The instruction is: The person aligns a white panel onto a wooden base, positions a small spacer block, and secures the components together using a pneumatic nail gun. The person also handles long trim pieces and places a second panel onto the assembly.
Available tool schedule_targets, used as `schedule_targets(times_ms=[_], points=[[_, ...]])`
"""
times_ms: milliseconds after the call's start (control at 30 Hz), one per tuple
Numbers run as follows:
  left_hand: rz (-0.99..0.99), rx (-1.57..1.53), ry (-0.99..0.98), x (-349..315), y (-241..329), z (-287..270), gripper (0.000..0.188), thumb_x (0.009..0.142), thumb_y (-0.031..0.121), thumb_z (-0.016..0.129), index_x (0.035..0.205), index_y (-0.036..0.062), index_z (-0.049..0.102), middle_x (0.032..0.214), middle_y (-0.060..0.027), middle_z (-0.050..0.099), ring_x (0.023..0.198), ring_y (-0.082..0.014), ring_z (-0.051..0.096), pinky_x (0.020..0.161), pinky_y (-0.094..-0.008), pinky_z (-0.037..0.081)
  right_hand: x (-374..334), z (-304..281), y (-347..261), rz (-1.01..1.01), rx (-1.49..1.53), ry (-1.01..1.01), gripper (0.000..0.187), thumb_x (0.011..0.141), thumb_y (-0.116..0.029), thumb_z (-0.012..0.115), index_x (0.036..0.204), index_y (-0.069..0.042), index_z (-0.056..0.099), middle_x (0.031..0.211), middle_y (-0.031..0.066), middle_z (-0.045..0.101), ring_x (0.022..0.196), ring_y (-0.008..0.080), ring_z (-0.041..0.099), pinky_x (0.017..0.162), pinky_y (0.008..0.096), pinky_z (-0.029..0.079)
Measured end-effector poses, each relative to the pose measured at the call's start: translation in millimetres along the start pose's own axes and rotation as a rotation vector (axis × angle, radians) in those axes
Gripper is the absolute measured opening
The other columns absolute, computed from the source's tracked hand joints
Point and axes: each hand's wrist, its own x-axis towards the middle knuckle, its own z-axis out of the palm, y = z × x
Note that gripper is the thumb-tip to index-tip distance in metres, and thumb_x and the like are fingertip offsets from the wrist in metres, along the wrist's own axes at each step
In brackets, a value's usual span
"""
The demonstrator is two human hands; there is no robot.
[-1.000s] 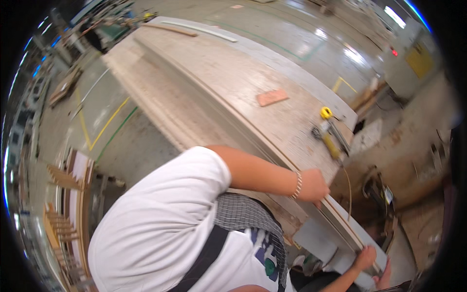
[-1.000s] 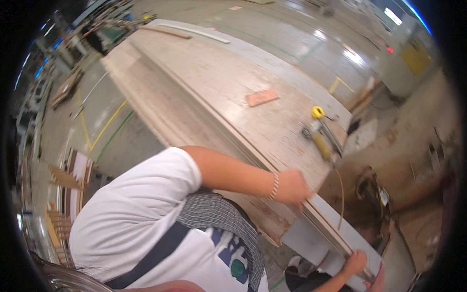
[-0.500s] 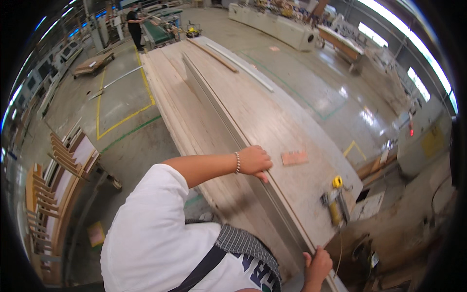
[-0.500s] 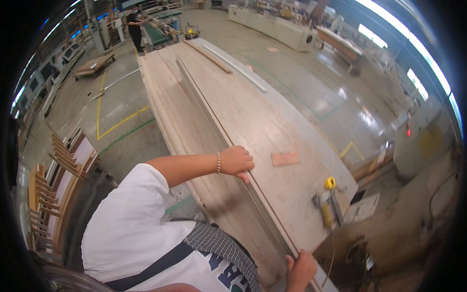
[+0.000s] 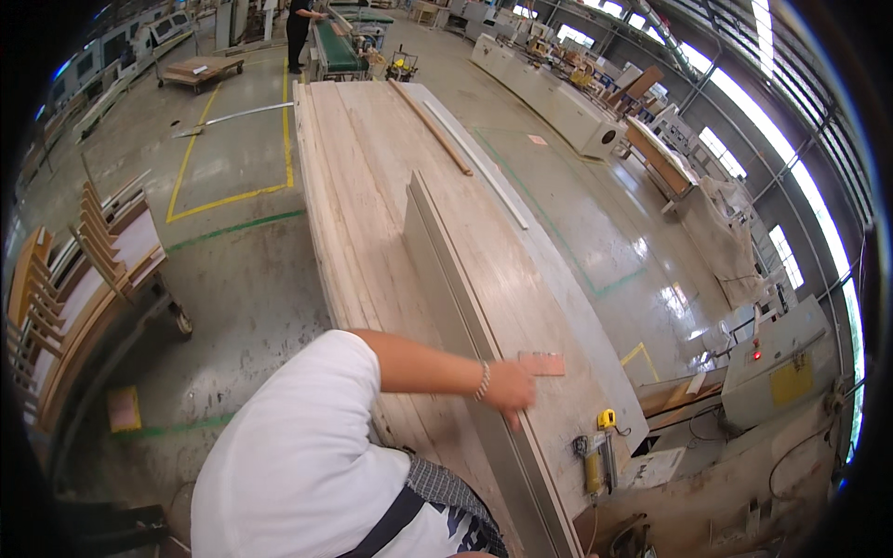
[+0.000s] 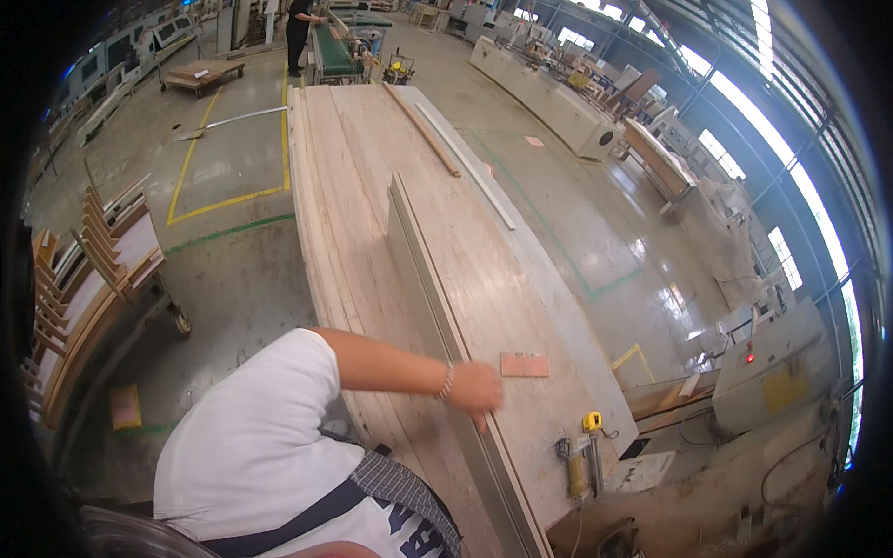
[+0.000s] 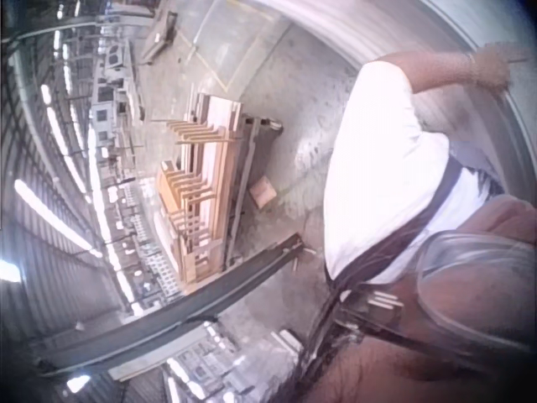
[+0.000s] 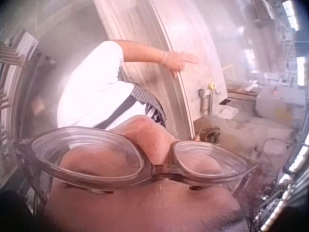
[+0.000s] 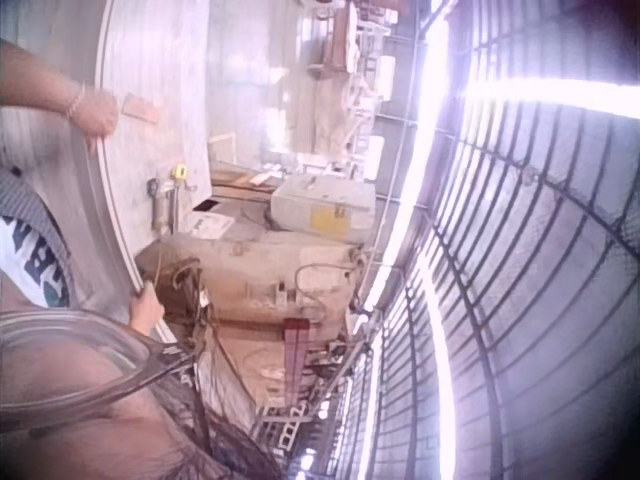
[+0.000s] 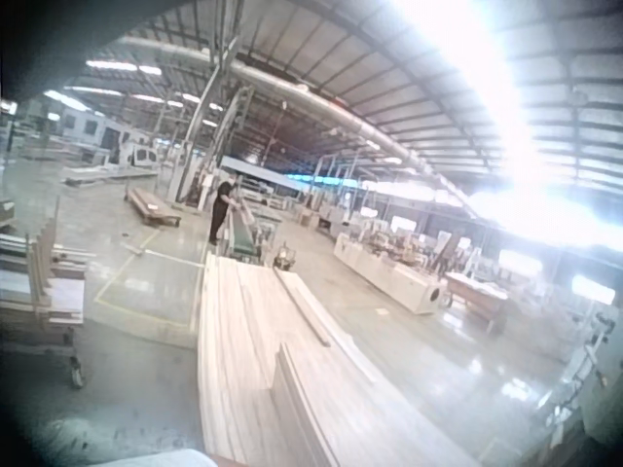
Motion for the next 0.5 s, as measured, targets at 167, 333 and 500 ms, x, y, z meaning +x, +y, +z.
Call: schedule_targets(times_ms=[167, 333, 500], points=[[0.130, -0.221, -0.029, 110, 188, 26, 0.039, 0.076, 0.051, 0.072, 0.080, 0.0127, 0.066, 0.081, -0.0049, 0.067, 0.084, -0.0259, 0.067, 0.072, -0.0416, 0.051, -12, 19, 73, 0.036, 0.015, -0.069, 0.058, 0.089, -0.053, 0.060, 0.120, -0.004, 0.061, 0.106, 0.0300, 0.065, 0.102, 0.0413, 0.065, 0.091, 0.0546, 0.047], [0.157, -0.100, -0.065, 130, 218, 55, 0.037, 0.078, 0.049, 0.070, 0.088, 0.0139, 0.065, 0.083, -0.0046, 0.067, 0.084, -0.0265, 0.067, 0.071, -0.0429, 0.050, 19, 62, 55, -0.357, 0.331, 0.295, 0.038, 0.085, -0.036, 0.071, 0.114, -0.013, 0.063, 0.099, 0.0228, 0.067, 0.088, 0.0416, 0.066, 0.076, 0.0515, 0.051], [-0.049, -0.006, -0.197, 81, 127, 23, 0.035, 0.083, 0.050, 0.065, 0.092, 0.0163, 0.063, 0.083, -0.0026, 0.066, 0.084, -0.0238, 0.066, 0.074, -0.0424, 0.049, 66, 62, 2, -0.393, 0.188, 0.454, 0.048, 0.081, -0.033, 0.077, 0.122, -0.012, 0.062, 0.107, 0.0221, 0.067, 0.099, 0.0352, 0.067, 0.087, 0.0473, 0.052]])
